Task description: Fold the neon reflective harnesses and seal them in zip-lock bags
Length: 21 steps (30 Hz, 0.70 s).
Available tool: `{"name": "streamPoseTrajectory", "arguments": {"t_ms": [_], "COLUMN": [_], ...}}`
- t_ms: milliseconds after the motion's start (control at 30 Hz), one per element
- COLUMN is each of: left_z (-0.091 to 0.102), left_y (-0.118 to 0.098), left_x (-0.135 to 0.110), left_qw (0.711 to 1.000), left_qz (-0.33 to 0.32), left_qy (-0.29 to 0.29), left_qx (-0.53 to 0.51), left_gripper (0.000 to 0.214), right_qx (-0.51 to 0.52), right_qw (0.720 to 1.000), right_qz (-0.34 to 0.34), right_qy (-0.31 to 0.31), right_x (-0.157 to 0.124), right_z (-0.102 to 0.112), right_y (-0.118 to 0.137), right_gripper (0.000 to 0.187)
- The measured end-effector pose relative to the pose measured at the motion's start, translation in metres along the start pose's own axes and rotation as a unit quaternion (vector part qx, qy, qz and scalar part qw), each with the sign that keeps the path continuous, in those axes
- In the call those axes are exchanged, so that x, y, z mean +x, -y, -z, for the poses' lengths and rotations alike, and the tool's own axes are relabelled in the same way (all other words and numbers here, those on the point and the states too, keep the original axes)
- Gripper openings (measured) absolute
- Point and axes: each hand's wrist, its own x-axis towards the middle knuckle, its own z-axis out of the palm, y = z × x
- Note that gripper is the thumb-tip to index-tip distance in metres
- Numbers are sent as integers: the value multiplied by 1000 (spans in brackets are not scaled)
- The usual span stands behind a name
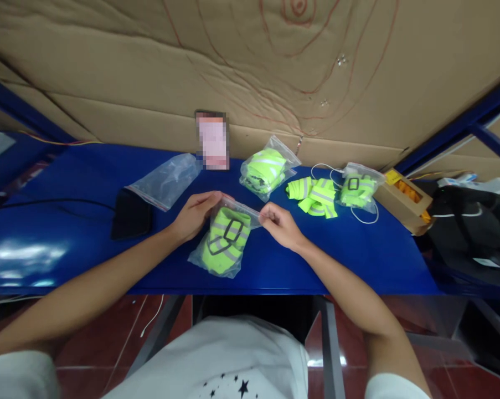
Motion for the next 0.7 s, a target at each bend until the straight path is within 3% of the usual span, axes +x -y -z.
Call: {"name": "streamPoseTrajectory", "arguments": {"t_ms": [133,233,400,567,700], "left_z": [-5,-9,-8,-8,-10], "left_y": [5,5,-4,-9,-10], "left_x": [-4,-5,-4,-6,-8], "left_qw": [1000,999,997,997,996], "left_qz": [2,7,4,11,22], "left_qy": [-17,-1,35,58,78], "left_qx": [-15,-33,-73,-52,-39], "left_gripper": [44,55,57,51,46], "right_qx": [125,147,182,263,256], "right_qw": [983,979,980,931,894], "right_qz": [-58,-55,-52,-12,49], "right_qy": [123,130,-65,-252,-364], "right_x": [-1,-2,7,18,19], "right_z": [-10,-10,19,71,123], "right_y": [8,15,15,14,12], "right_gripper": [43,40,29,25,17]}}
